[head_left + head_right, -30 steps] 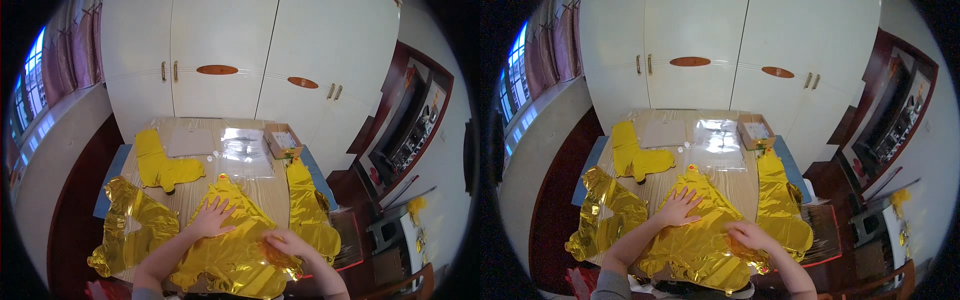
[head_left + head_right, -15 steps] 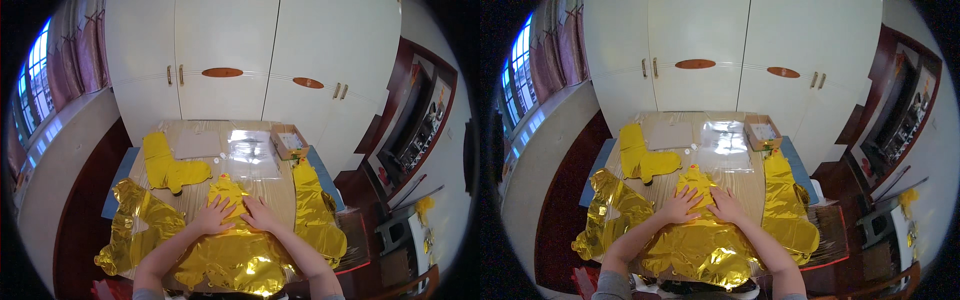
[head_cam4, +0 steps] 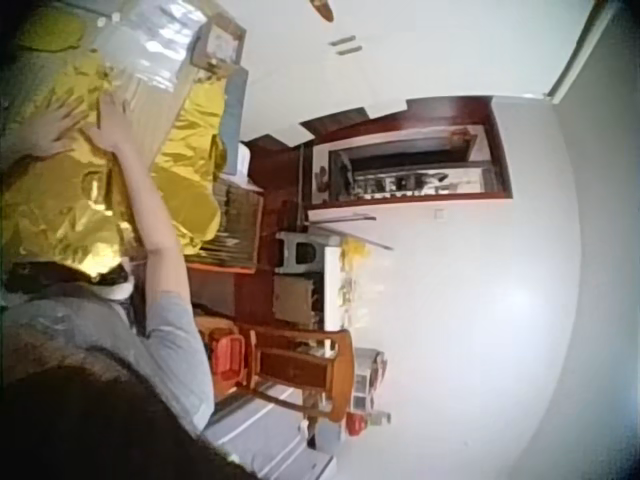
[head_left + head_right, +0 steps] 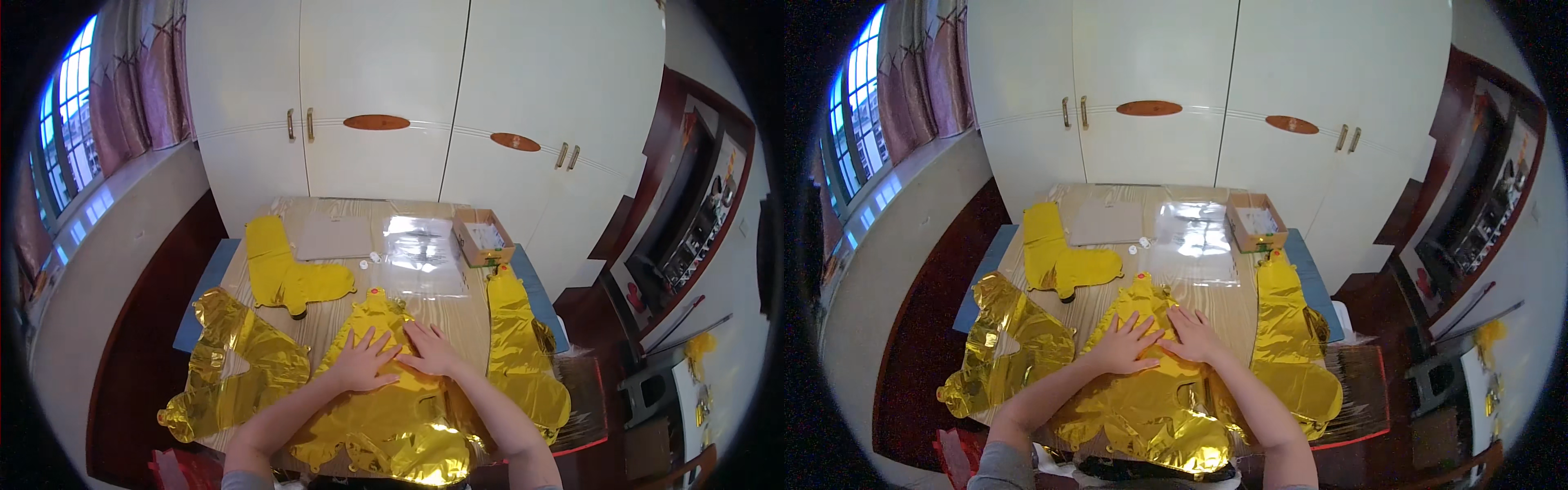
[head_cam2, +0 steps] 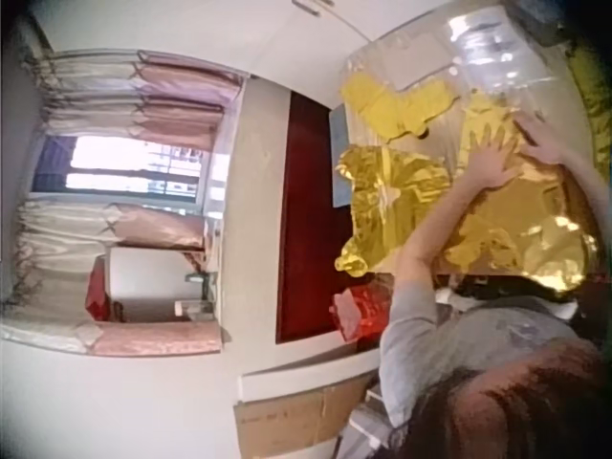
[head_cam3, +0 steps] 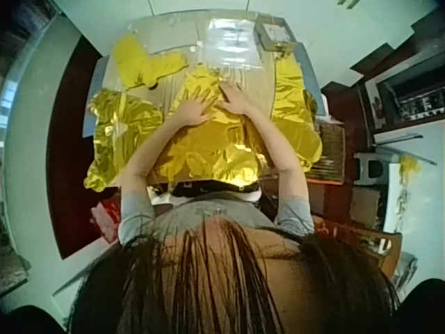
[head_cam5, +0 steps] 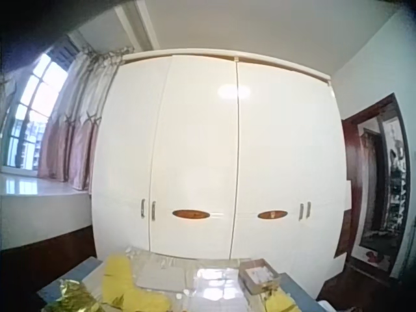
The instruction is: The recorder is smoothing gold foil sheets onto cardboard and preparing larger gold foil items at a table.
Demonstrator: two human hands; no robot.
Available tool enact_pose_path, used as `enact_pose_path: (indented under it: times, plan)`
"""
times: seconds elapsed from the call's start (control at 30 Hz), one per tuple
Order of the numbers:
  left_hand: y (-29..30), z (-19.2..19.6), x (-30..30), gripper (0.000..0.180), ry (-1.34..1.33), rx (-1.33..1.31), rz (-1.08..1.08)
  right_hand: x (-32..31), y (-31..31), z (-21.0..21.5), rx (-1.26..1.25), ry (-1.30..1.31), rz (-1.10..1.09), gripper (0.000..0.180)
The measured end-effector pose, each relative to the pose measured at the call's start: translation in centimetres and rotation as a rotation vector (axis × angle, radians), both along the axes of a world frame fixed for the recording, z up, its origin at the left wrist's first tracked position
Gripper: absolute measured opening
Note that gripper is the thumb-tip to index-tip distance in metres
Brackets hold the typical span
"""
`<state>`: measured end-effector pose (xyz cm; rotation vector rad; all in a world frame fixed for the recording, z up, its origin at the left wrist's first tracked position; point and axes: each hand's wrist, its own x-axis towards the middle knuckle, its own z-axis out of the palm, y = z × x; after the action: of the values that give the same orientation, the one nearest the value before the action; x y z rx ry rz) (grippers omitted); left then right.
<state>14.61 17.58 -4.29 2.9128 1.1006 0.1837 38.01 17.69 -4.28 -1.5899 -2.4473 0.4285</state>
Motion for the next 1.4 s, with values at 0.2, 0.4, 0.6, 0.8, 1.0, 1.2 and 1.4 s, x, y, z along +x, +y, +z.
enact_pose_path:
  times: [0.2, 0.4, 0.6, 0.8, 1.0, 1.2, 1.4]
  plan:
    - [0.0, -0.1, 0.3, 0.079, 0.016, -0.012, -0.010, -0.5, -0.5, 0.1, 0.184, -0.131, 0.049, 0.078]
    - [0.3, -0.8, 0.0, 0.081, 0.013, 0.021, -0.007, -0.8, 0.3, -1.6, 0.183, -0.106, 0.018, 0.066]
    - [0.0, -0.2, -0.1, 0.082, 0.037, 0.050, -0.002, -1.9, 3.8, -1.4, 0.212, -0.053, -0.092, 0.062]
    - [-0.1, -0.1, 0.0, 0.083, 0.029, 0.071, -0.006, -1.6, 5.2, -2.0, 0.290, -0.044, -0.155, 0.065]
    - [0.0, -0.3, 0.0, 0.084, 0.022, -0.022, 0.007, -1.9, 4.4, -1.3, 0.324, -0.052, -0.110, 0.045]
    - [0.1, -0.1, 0.1, 0.083, 0.016, -0.020, -0.006, -1.5, 5.1, -2.1, 0.352, -0.023, -0.116, 0.039]
    - [1.1, -0.1, -1.0, 0.074, -0.084, -0.036, 0.037, -1.6, 5.5, -2.6, 0.337, 0.041, -0.098, 0.042]
